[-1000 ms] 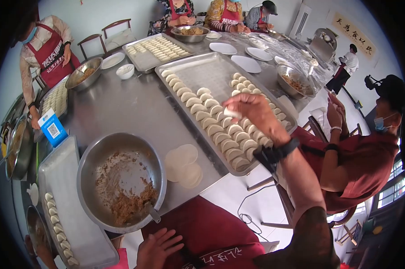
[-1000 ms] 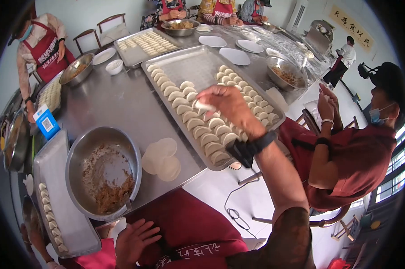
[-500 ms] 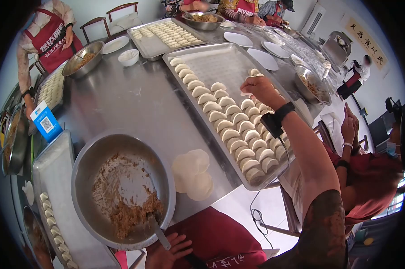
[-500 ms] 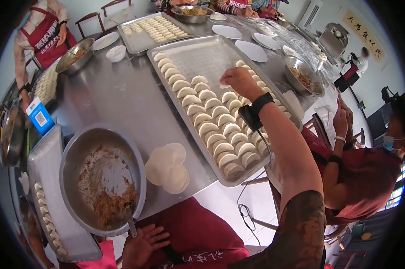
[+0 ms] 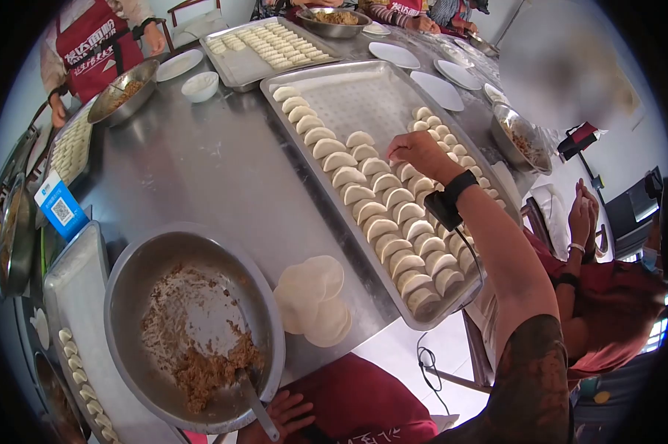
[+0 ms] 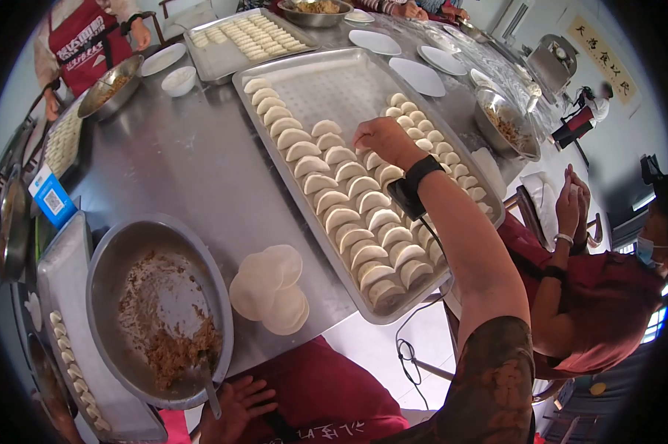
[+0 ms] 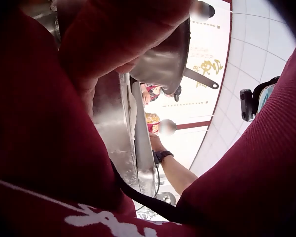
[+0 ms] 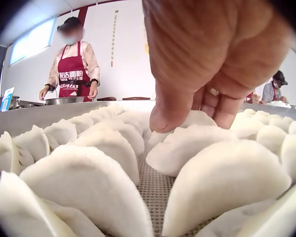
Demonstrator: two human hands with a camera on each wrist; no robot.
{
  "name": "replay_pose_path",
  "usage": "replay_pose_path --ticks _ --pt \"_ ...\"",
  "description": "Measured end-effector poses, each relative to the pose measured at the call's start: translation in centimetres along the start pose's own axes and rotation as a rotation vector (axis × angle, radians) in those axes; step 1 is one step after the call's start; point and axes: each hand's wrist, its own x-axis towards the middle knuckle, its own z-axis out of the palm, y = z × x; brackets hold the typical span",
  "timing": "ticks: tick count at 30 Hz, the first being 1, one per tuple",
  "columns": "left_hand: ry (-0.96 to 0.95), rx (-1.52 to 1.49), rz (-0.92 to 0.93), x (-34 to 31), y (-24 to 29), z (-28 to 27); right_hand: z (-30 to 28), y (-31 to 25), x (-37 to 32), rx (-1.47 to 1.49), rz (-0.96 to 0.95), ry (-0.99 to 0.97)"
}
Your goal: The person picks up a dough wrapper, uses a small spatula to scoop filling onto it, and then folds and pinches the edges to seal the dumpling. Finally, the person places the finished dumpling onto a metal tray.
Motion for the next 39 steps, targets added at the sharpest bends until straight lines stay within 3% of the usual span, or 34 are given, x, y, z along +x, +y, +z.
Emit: replay_pose_path --ticks 14,18,22,28,34,36,39 --pt "-0.006 0.079 0.020 0.3 0.2 0.6 0.7 1.4 0.0 0.008 -0.086 -0.019" --pt "-0.025 0.110 0.024 0.4 0.7 1.0 1.5 3.5 0.4 0.146 -0.146 -0.003" --pt "-0.064 0.137 0.006 0.1 1.5 0.7 0.4 -0.5 -1.2 -0.237 -0.195 0.110" --pt "-0.085 0.235 0.057 -0.1 1.8 1.7 1.0 -6.2 -5.1 -0.268 -0.311 0.162" --pt "-0.113 0.300 0.162 -0.4 1.9 1.9 4.0 -14.4 -12.3 -0.197 -0.639 0.190" --pt "-0.129 0.301 0.201 -0.3 2.1 1.5 6.2 -17.6 -15.8 -0.191 -0.768 0.364" --pt "-0.088 0.246 0.228 -0.1 2.5 1.0 9.8 -20.7 -21.4 0.005 -0.609 0.320"
